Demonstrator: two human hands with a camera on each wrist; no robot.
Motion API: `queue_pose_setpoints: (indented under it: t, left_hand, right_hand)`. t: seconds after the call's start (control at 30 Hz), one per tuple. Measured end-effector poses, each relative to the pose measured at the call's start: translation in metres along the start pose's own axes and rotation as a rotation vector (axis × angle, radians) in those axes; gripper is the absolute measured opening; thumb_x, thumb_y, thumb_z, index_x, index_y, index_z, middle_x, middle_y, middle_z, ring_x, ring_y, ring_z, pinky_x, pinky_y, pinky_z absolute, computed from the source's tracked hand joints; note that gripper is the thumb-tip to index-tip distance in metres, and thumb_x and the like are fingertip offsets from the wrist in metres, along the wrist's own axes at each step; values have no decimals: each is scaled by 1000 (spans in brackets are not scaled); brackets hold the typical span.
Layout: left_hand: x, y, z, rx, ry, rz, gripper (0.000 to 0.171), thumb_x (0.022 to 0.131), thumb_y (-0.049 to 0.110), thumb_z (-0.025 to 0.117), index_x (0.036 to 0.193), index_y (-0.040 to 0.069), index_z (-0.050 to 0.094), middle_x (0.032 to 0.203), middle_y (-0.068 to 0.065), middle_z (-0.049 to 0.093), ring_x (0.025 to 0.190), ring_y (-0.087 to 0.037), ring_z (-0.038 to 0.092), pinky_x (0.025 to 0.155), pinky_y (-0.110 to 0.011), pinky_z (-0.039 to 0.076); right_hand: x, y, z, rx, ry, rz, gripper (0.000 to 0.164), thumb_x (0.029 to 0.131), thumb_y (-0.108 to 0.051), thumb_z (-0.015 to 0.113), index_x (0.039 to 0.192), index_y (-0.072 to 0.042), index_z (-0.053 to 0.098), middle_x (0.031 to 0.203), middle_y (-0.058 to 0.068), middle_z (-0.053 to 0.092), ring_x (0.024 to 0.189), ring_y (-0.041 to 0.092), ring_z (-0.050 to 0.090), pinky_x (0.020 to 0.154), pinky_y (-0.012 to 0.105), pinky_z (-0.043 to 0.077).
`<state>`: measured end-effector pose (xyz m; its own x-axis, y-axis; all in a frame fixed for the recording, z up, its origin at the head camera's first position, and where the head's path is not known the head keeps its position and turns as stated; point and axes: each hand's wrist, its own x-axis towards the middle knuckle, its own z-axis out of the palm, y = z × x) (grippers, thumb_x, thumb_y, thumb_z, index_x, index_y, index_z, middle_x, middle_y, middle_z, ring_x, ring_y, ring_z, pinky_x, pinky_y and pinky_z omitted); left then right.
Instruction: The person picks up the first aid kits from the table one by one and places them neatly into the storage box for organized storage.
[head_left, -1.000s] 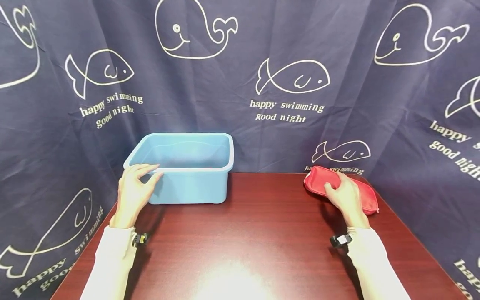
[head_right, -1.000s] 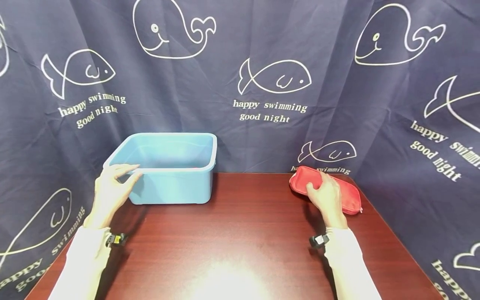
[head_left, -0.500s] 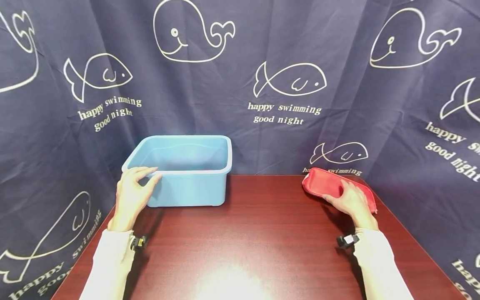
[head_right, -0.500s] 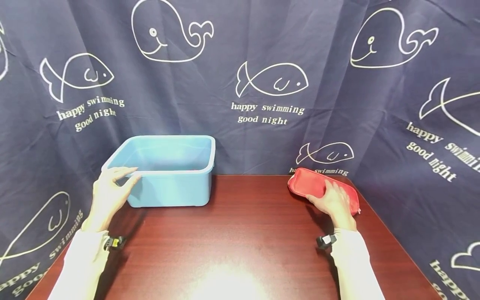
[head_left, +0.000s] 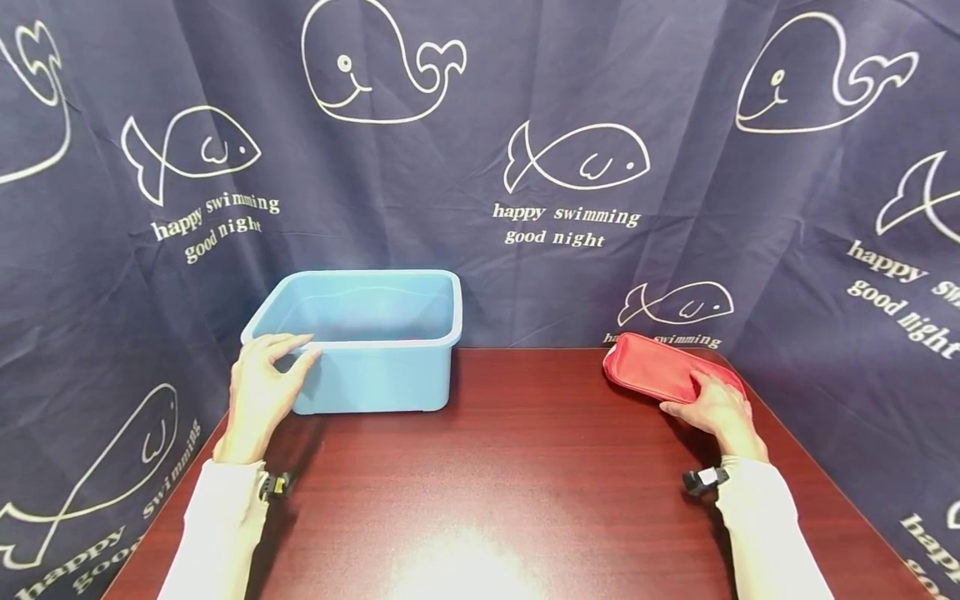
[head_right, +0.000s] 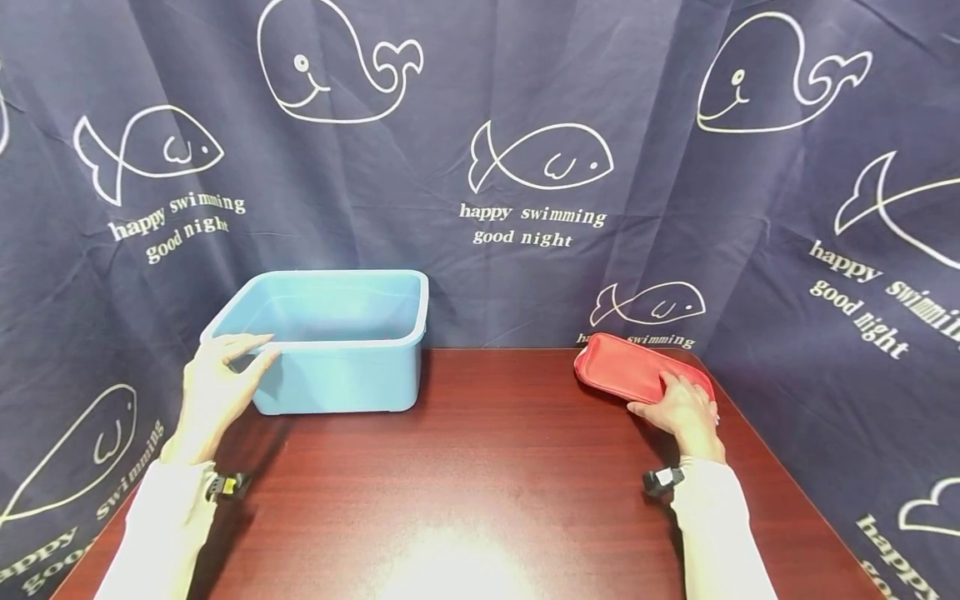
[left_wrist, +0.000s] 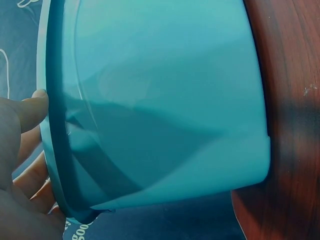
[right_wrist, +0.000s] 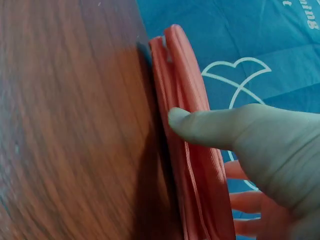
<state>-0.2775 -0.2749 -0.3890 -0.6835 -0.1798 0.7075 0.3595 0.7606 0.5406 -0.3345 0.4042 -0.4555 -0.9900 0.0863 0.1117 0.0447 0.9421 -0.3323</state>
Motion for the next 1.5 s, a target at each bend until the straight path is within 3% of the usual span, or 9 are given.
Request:
queue_pose_setpoints:
  t: [0.43,0.9,1.13,1.27,1.5]
  left_hand:
    - [-1,-1,-1,-5,-8,-8,29,88,24,84,113,10,81,114,-10,74,117,-32,60,101,-48,41]
    - [0,-3,1,-2,-2,1,28,88,24,84,113,11,81,113,-9,74,116,-31,60,100,-47,42]
    - [-1,-2,0,-2,-9,-7,28,88,24,84,113,12,81,113,-9,74,117,-31,60,101,-47,42]
    - [0,0,0,-1,-7,-4,28,87,23,84,113,11,81,113,-10,74,117,-31,60,100,-48,42]
    - [0,2,-2,3,-4,6,28,88,23,84,113,11,81,112,-10,74,116,-32,61,99,-50,43]
  right_hand:
    - [2,9,6,-7,27,-4,101,76,-47,86,156,-6,39,151,39,38,128,63,36,90,79,35]
    - [0,18,7,2,84,12,79,78,-26,79,149,-6,50,138,42,49,116,63,51,88,72,46]
    - [-4,17,5,19,79,92,68,85,-29,73,148,-11,55,137,44,48,105,64,55,79,68,50]
    - [-6,18,3,10,94,113,59,88,-31,71,143,-14,61,136,44,50,104,65,56,72,65,50]
    - [-5,21,2,-15,158,55,43,85,-24,67,125,-11,73,120,39,63,88,60,60,61,61,48]
